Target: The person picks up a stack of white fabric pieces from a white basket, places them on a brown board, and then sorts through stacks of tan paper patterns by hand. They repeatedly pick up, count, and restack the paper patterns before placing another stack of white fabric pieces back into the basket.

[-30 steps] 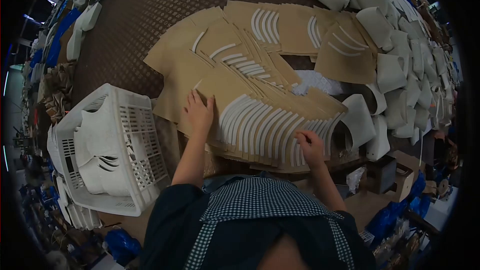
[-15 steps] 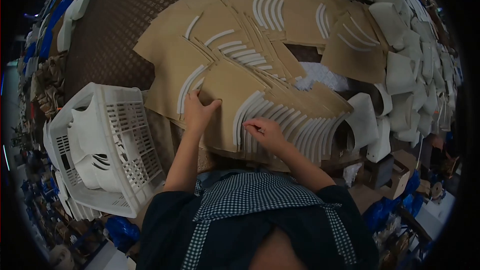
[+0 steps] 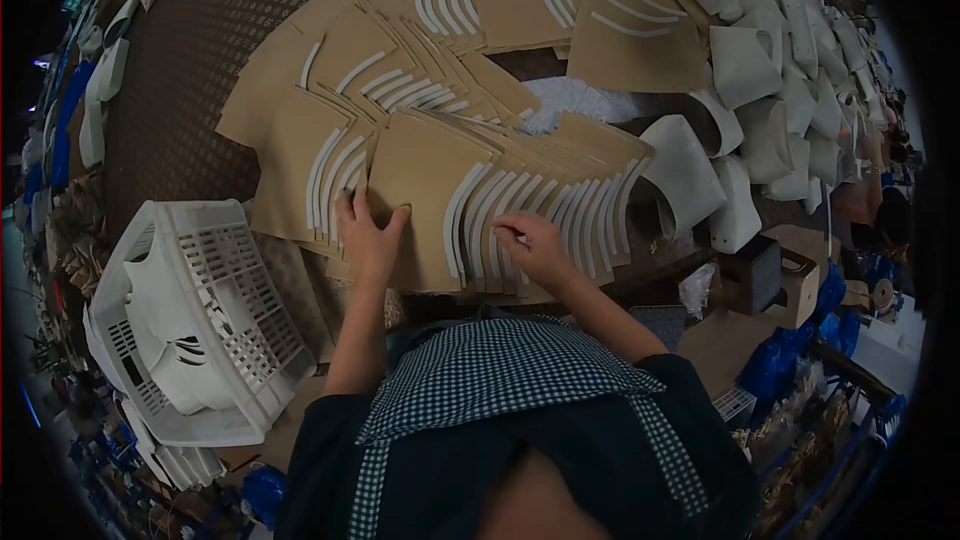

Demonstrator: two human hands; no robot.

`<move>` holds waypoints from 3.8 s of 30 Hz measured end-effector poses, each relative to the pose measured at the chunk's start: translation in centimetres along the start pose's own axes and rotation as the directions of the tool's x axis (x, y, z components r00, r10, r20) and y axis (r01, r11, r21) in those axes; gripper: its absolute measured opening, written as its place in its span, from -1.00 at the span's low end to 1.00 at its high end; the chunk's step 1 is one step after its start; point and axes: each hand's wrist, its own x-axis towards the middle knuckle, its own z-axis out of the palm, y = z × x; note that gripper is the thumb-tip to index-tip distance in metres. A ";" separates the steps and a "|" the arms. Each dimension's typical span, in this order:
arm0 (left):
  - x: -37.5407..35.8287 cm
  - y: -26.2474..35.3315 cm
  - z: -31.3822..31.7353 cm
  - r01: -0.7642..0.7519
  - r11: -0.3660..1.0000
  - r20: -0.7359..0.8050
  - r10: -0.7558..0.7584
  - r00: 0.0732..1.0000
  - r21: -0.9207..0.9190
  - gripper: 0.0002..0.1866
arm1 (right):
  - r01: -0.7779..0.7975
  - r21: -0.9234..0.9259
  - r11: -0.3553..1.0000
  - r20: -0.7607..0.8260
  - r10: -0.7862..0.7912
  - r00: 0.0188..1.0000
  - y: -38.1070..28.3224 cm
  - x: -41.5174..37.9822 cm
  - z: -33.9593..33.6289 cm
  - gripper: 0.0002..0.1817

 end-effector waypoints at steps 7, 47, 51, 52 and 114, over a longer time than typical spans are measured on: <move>-2.7 2.3 0.1 0.045 0.994 0.069 -0.038 0.997 -0.100 -0.19 | 0.328 -0.055 0.943 0.159 -0.316 0.935 -2.4 4.4 5.3 -0.73; -4.7 15.7 5.7 0.103 0.933 0.538 0.107 0.836 -0.345 -0.19 | -0.409 0.228 0.884 -0.407 0.468 0.784 13.7 -4.9 -13.6 -0.50; -4.5 16.4 6.0 0.121 0.904 0.578 0.155 0.801 -0.410 -0.22 | -0.514 0.153 0.844 -0.321 0.534 0.782 12.3 -5.2 -13.1 -0.37; -4.6 16.5 6.0 0.125 0.899 0.580 0.160 0.799 -0.420 -0.22 | -0.522 0.241 0.818 -0.281 0.574 0.769 12.6 -5.1 -13.2 -0.30; -3.7 4.7 -7.9 0.261 0.644 0.514 0.239 0.824 -0.719 -0.33 | -0.056 0.029 0.998 0.003 0.056 0.998 2.1 -3.7 -11.4 -0.23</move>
